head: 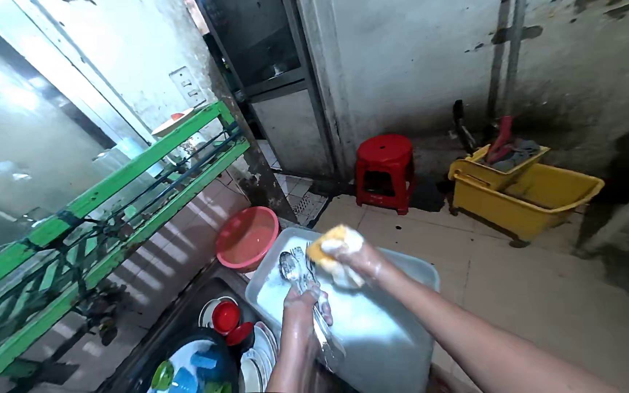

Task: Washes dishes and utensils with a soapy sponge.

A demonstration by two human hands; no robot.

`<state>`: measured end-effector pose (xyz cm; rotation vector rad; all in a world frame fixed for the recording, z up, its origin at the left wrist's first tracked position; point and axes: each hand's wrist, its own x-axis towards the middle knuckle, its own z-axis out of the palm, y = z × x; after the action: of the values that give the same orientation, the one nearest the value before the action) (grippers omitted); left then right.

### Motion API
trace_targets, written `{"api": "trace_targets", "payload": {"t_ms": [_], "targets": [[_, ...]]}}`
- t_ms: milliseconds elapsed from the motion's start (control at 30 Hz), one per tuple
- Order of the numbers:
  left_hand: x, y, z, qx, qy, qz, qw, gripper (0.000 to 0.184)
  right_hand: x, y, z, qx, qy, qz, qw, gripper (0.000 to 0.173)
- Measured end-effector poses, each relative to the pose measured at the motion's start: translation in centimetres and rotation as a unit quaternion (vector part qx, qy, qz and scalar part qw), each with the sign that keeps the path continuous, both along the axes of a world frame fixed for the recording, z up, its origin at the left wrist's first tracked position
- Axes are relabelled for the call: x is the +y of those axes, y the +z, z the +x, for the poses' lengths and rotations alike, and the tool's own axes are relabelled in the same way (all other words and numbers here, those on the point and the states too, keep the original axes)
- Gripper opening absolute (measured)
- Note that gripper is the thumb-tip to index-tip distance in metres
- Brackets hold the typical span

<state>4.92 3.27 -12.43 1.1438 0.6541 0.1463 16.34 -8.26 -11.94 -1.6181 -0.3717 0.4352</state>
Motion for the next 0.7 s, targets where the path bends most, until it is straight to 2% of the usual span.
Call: {"api": "trace_targets", "payload": {"t_ms": [67,133,267,367,433,500,600,667,700], "targets": [[-0.1,0.2,0.1,0.005,-0.013,0.038,0.999,0.009,0.6,-0.4,-0.9,-0.016,0.073,-0.115,0.991,0.047],[-0.5,0.2,-0.2,0.008,-0.032,0.04,0.999,0.01,1.0,-0.7,-0.4,-0.054,0.053,-0.175,0.982,0.045],[-0.9,1.3,-0.4,0.015,-0.02,0.01,1.0,0.007,1.8,-1.7,0.6,-0.136,-0.018,-0.16,0.978,0.042],[-0.2,1.9,-0.3,0.017,-0.007,0.03,0.999,0.006,1.6,-1.5,-1.6,-0.105,0.062,-0.141,0.983,0.045],[0.1,1.7,-0.6,0.034,-0.027,0.04,0.998,0.008,1.6,-0.9,-1.4,-0.091,0.11,-0.182,0.973,0.046],[0.1,1.2,-1.0,0.051,-0.045,0.026,0.997,0.008,1.8,-0.8,0.0,-0.114,0.087,-0.204,0.968,0.04],[-0.3,1.0,-1.2,0.058,-0.039,0.006,0.998,0.009,2.0,-1.8,2.4,-0.136,-0.056,-0.1,0.984,0.032],[-0.1,1.3,-1.3,0.051,-0.03,0.005,0.998,0.011,2.1,-1.7,2.5,-0.029,-0.104,0.005,0.994,0.039],[0.1,1.3,-1.4,0.044,-0.03,0.005,0.999,0.012,2.0,-1.5,1.7,0.039,-0.092,0.033,0.994,0.045]]}}
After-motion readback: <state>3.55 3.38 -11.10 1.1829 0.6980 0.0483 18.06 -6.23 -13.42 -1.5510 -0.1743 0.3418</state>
